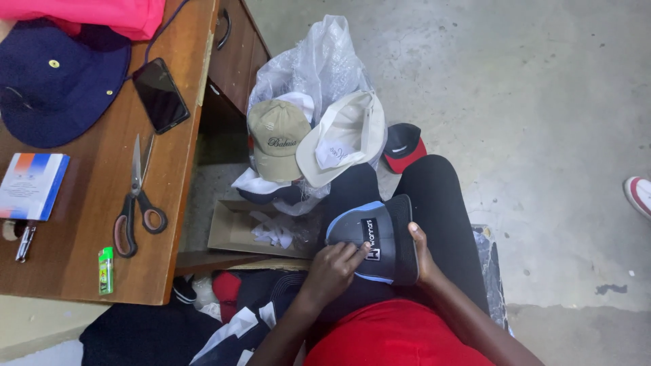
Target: The person is marking specific points on various baseball caps using a green marker, likely for quality control or as a guide for further assembly.
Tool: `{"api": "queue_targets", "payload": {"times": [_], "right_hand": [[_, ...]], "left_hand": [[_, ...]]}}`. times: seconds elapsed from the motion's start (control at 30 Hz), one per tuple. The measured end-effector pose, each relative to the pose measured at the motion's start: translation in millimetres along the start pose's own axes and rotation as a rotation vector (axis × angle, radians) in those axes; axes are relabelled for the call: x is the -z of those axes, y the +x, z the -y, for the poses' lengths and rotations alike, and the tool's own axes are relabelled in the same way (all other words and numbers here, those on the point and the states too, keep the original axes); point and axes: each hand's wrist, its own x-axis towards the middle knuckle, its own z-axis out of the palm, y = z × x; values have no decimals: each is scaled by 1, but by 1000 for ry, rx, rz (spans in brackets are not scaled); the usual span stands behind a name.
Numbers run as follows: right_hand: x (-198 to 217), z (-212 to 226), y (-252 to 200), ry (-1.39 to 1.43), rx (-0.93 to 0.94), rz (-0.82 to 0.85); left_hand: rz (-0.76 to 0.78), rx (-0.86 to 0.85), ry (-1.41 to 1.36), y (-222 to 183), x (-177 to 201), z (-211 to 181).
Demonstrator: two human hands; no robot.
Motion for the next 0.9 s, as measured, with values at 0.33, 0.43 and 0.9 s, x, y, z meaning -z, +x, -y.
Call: {"api": "queue_targets", "payload": {"times": [0.33, 0.43, 0.9], "right_hand": [[73, -11, 33, 74, -59, -45], [35, 12, -34, 96, -180, -90], [58, -4, -43, 62, -16, -6]], "left_hand": [[-381, 215, -64, -18, 10, 31], [-591, 762, -204, -60, 49, 71], [-735, 773, 688, -141, 188, 122]]}}
